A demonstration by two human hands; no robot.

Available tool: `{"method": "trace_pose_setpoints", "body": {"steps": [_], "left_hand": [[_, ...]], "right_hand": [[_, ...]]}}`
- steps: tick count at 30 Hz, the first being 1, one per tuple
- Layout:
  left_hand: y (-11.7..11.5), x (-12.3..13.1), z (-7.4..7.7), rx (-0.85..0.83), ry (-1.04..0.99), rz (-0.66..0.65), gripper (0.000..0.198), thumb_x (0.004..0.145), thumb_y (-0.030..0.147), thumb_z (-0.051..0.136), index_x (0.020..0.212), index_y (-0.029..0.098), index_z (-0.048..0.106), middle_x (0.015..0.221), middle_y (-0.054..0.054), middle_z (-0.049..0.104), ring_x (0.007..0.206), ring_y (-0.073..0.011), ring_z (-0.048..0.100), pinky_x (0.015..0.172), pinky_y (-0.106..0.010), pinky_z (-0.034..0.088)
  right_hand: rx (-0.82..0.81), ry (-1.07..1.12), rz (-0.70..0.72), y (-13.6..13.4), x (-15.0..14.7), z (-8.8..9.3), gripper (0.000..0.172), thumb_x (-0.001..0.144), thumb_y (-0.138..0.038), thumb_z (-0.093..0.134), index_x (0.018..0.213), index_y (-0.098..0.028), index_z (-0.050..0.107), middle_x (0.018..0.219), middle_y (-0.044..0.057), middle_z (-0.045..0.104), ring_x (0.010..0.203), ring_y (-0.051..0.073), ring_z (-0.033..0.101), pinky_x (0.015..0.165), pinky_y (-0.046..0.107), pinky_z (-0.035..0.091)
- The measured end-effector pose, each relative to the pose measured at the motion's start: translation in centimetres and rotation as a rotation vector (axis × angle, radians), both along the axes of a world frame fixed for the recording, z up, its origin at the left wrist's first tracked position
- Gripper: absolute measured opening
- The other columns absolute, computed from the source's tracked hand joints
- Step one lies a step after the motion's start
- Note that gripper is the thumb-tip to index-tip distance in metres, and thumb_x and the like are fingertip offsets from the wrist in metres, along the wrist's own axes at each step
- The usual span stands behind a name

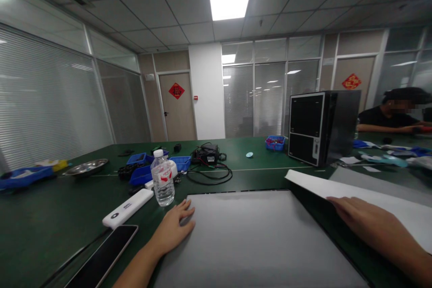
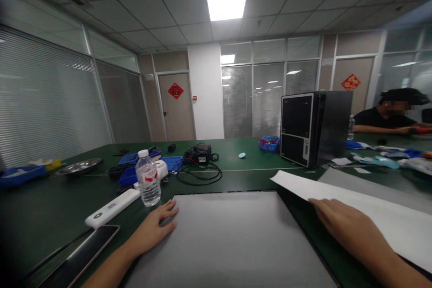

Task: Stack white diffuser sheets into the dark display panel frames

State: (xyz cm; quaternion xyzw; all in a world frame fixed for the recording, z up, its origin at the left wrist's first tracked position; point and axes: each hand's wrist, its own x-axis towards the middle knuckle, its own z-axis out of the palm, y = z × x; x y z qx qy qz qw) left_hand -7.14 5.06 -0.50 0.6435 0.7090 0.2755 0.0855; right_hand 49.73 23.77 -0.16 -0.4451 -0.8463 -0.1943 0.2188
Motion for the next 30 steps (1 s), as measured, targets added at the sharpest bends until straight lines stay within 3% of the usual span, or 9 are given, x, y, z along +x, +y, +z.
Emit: {"method": "trace_pose_setpoints", "body": {"steps": [5, 7, 9, 12, 17, 24, 27, 30], "left_hand": [[-0.2, 0.0, 0.0, 0.004, -0.012, 0.010, 0.051, 0.080, 0.039, 0.063, 0.129, 0.024, 0.067, 0.150, -0.009, 0.050, 0.144, -0.0292, 0.040, 0.121, -0.051, 0.026], [-0.2, 0.0, 0.0, 0.006, -0.016, 0.010, 0.050, 0.081, 0.038, 0.062, 0.128, 0.024, 0.067, 0.150, -0.009, 0.050, 0.144, -0.0285, 0.040, 0.121, -0.050, 0.026], [-0.1, 0.0, -0.1, 0.005, -0.020, 0.007, 0.048, 0.082, 0.038, 0.061, 0.128, 0.024, 0.067, 0.150, -0.009, 0.050, 0.144, -0.0281, 0.040, 0.121, -0.050, 0.026], [0.1, 0.0, -0.2, 0.001, -0.022, 0.004, 0.048, 0.083, 0.038, 0.060, 0.128, 0.024, 0.067, 0.150, -0.009, 0.049, 0.144, -0.0279, 0.040, 0.120, -0.050, 0.027], [0.1, 0.0, 0.1, -0.006, -0.021, 0.006, 0.047, 0.084, 0.038, 0.059, 0.127, 0.023, 0.068, 0.149, -0.009, 0.051, 0.143, -0.0290, 0.041, 0.120, -0.049, 0.028], [-0.2, 0.3, 0.4, 0.001, -0.037, 0.021, 0.045, 0.084, 0.038, 0.058, 0.126, 0.025, 0.069, 0.149, -0.007, 0.051, 0.144, -0.0272, 0.040, 0.121, -0.047, 0.028], [-0.3, 0.3, 0.5, 0.003, -0.040, 0.021, 0.045, 0.084, 0.037, 0.058, 0.125, 0.025, 0.070, 0.148, -0.007, 0.052, 0.143, -0.0273, 0.041, 0.121, -0.047, 0.027], [-0.4, 0.3, 0.4, 0.017, -0.051, 0.030, 0.044, 0.083, 0.038, 0.058, 0.123, 0.025, 0.071, 0.148, -0.006, 0.053, 0.143, -0.0269, 0.042, 0.121, -0.046, 0.027]], "right_hand": [[-0.029, -0.109, 0.453, -4.0, -4.4, 0.7, 0.029, 0.092, -0.038, 0.059, 0.118, -0.039, 0.070, 0.106, -0.001, 0.076, 0.091, 0.022, 0.073, 0.090, 0.040, 0.058], [-0.067, -0.125, 0.538, -4.6, -5.0, 0.8, 0.033, 0.092, -0.037, 0.060, 0.124, -0.042, 0.066, 0.109, -0.002, 0.076, 0.094, 0.020, 0.073, 0.091, 0.038, 0.057], [-0.103, -0.095, 0.505, -4.0, -4.7, 0.6, 0.034, 0.092, -0.039, 0.060, 0.125, -0.039, 0.066, 0.114, 0.000, 0.074, 0.099, 0.022, 0.072, 0.094, 0.039, 0.056], [-0.169, -0.038, 0.308, -1.4, -2.8, -0.4, 0.032, 0.093, -0.046, 0.055, 0.115, -0.033, 0.074, 0.112, 0.004, 0.075, 0.101, 0.026, 0.071, 0.095, 0.046, 0.055], [-0.334, 0.034, 0.095, 1.0, -0.4, -1.3, 0.045, 0.094, -0.055, 0.044, 0.105, -0.029, 0.078, 0.112, 0.007, 0.074, 0.102, 0.030, 0.069, 0.094, 0.048, 0.055], [-0.553, 0.245, 0.179, -1.3, -2.4, -0.6, 0.045, 0.093, -0.060, 0.042, 0.118, -0.038, 0.072, 0.126, 0.001, 0.069, 0.113, 0.031, 0.066, 0.095, 0.044, 0.056], [-0.572, 0.338, 0.186, -1.1, -2.4, -1.5, 0.046, 0.093, -0.061, 0.040, 0.119, -0.040, 0.071, 0.130, -0.001, 0.067, 0.120, 0.032, 0.061, 0.099, 0.045, 0.054], [-0.557, 0.294, 0.163, -0.3, -2.0, -2.8, 0.043, 0.090, -0.063, 0.044, 0.113, -0.043, 0.074, 0.127, -0.003, 0.069, 0.123, 0.032, 0.059, 0.109, 0.047, 0.047]]}}
